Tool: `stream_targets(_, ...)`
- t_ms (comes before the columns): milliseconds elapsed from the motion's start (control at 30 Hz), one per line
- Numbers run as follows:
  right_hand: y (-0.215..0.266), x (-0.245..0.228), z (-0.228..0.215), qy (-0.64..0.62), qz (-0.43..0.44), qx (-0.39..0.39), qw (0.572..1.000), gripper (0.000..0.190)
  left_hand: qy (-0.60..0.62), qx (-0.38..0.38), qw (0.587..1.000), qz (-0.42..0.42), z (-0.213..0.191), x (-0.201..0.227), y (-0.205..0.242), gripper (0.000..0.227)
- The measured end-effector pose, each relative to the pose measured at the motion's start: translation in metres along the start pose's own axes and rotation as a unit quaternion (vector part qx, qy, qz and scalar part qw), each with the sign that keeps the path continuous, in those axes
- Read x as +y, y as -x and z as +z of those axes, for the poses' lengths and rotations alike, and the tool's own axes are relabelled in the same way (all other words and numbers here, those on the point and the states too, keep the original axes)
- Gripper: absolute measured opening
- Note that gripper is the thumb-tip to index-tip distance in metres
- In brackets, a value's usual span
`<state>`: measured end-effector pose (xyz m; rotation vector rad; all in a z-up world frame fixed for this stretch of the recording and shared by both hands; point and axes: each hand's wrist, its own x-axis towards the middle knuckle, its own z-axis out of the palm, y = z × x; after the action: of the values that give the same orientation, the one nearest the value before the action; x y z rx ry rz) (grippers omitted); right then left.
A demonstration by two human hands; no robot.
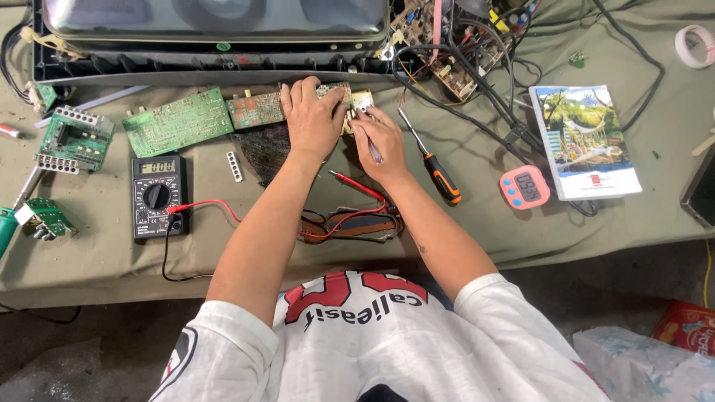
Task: A person is cleaning and inspecting the internal circuit boards of a disassembled television using a small tool.
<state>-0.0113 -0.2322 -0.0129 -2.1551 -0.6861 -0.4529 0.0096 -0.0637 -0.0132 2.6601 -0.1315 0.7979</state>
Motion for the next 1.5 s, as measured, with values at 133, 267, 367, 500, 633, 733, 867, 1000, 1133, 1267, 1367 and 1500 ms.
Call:
stream_targets(133, -0.001, -0.001, 0.002, 0.001, -0.006, 0.01, 1.0, 0.042, 0.0, -0.01, 1.0, 0.0, 0.002, -0.002, 0.001, 0.018)
stream_targets(267, 0.001, -0.005, -0.001, -0.003, -0.018, 0.01, 1.0, 0.039, 0.005, -0.012, 1.0, 0.0, 0.002, -0.003, 0.0, 0.018)
stream_targets(367, -0.002, -0.003, 0.0, -0.006, -0.021, 0.014, 1.0, 0.039, 0.009, -0.009, 1.0, 0.001, -0.001, -0.002, -0.001, 0.017)
stream_targets(500, 0.001, -0.001, 0.001, -0.007, -0.025, 0.017, 1.0, 0.04, 0.002, -0.015, 1.0, 0.007, 0.001, -0.002, -0.001, 0.017)
stream_targets(633, 0.005, 0.003, 0.002, 0.017, -0.011, 0.016, 1.0, 0.039, 0.012, -0.027, 1.0, 0.007, 0.0, -0.001, -0.001, 0.017)
stream_targets(733, 0.004, 0.006, 0.005, 0.006, 0.009, 0.004, 1.0, 0.038, 0.008, -0.01, 1.0, 0.017, 0.003, -0.002, 0.001, 0.015)
stream_targets(867, 0.008, 0.007, 0.006, 0.004, 0.009, -0.002, 1.0, 0.039, 0.01, 0.005, 1.0, 0.025, 0.001, -0.003, 0.003, 0.014)
stream_targets(1000, 0.006, 0.007, 0.006, 0.015, 0.001, -0.003, 1.0, 0.038, 0.017, -0.01, 1.0, 0.009, 0.002, -0.003, 0.0, 0.015)
stream_targets(1133, 0.005, 0.005, 0.004, 0.003, -0.001, -0.009, 1.0, 0.037, 0.013, -0.006, 1.0, 0.013, 0.002, -0.003, 0.001, 0.014)
stream_targets(1267, 0.006, -0.001, 0.002, 0.004, -0.006, -0.008, 1.0, 0.04, 0.021, 0.011, 0.999, 0.022, 0.001, -0.004, 0.001, 0.012)
stream_targets(1367, 0.004, 0.0, 0.003, 0.008, -0.006, -0.005, 1.0, 0.039, 0.02, 0.012, 1.0, 0.021, 0.0, -0.003, 0.0, 0.012)
stream_targets(1500, 0.003, 0.0, 0.003, 0.018, 0.017, -0.019, 1.0, 0.039, 0.021, 0.008, 1.0, 0.016, 0.002, -0.005, 0.001, 0.011)
